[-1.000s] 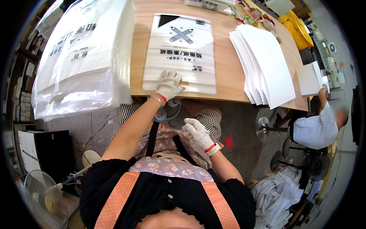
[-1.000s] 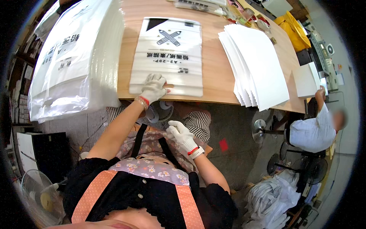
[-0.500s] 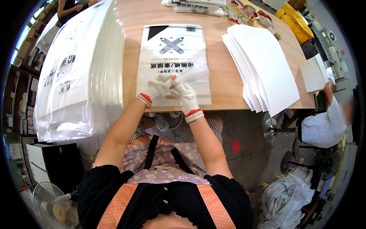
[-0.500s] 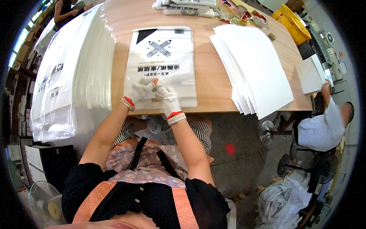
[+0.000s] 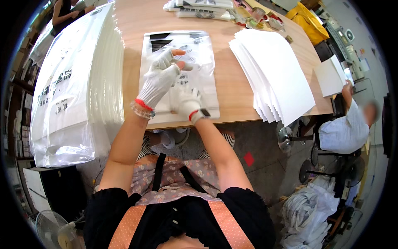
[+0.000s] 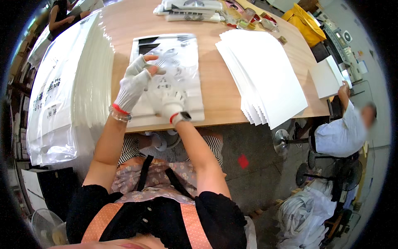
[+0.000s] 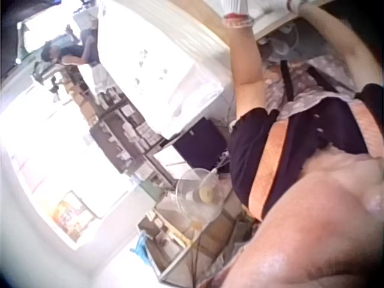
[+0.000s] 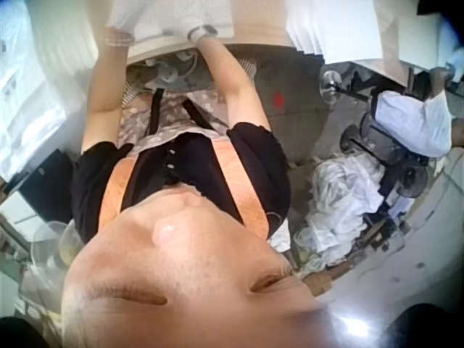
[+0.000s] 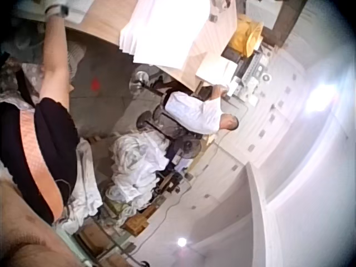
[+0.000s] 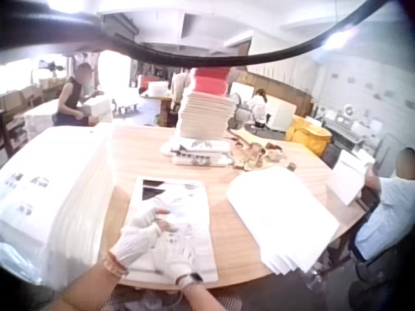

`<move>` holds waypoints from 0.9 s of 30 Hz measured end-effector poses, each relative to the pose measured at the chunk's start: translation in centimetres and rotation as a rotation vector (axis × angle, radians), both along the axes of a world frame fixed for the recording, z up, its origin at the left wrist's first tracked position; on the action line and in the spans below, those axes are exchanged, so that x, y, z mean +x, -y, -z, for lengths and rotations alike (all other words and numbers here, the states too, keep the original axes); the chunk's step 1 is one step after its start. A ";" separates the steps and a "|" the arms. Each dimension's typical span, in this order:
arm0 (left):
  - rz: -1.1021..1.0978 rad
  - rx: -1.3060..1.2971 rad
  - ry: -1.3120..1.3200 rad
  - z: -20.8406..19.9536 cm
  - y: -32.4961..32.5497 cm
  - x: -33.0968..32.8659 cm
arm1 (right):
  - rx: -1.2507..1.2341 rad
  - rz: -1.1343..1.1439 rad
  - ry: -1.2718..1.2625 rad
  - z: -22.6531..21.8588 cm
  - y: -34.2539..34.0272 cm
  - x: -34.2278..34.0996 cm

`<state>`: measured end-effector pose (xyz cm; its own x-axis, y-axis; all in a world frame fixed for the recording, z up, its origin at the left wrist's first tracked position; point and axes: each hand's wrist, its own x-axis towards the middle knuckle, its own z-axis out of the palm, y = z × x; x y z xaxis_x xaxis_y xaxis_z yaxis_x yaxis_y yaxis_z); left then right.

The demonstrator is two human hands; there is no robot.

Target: The person repeatedly picks up stacks of white paper sheets from a table and places them into clear plastic packaging bags. They then fold the top of the bags to seal them and place the finished packages onto a growing pile on the table.

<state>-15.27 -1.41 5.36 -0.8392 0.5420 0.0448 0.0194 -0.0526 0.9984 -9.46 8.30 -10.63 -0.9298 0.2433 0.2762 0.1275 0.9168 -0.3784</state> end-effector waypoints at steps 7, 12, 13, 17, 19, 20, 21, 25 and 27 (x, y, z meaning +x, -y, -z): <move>-0.190 0.137 -0.352 5.0 2.4 0.7 | -0.690 -0.288 -0.183 -5.6 -6.1 12.5; -0.399 -0.146 -0.888 2.6 5.2 5.0 | 0.441 0.417 -0.332 -11.4 -20.2 22.8; -0.385 -0.131 -0.809 2.2 5.4 6.0 | 0.335 0.436 -0.101 -12.0 -22.7 24.0; -0.048 0.083 -0.582 2.5 5.7 8.7 | 0.141 0.266 0.077 -13.7 -29.4 24.6; -0.008 -0.089 -0.704 2.0 5.2 10.7 | 0.058 0.268 0.184 -15.5 -29.9 23.4; 0.045 -0.123 -0.736 1.8 4.8 11.5 | 0.033 0.292 0.222 -16.3 -29.5 23.0; 0.092 -0.148 -0.700 1.8 4.4 12.2 | 0.008 0.318 0.260 -16.9 -29.1 22.8; 0.373 -0.158 -0.359 2.0 1.3 14.8 | -0.054 0.240 0.162 -17.3 -29.4 22.8; 0.547 -0.035 0.026 3.2 -1.8 15.9 | 0.606 0.238 0.061 -16.6 -29.4 23.3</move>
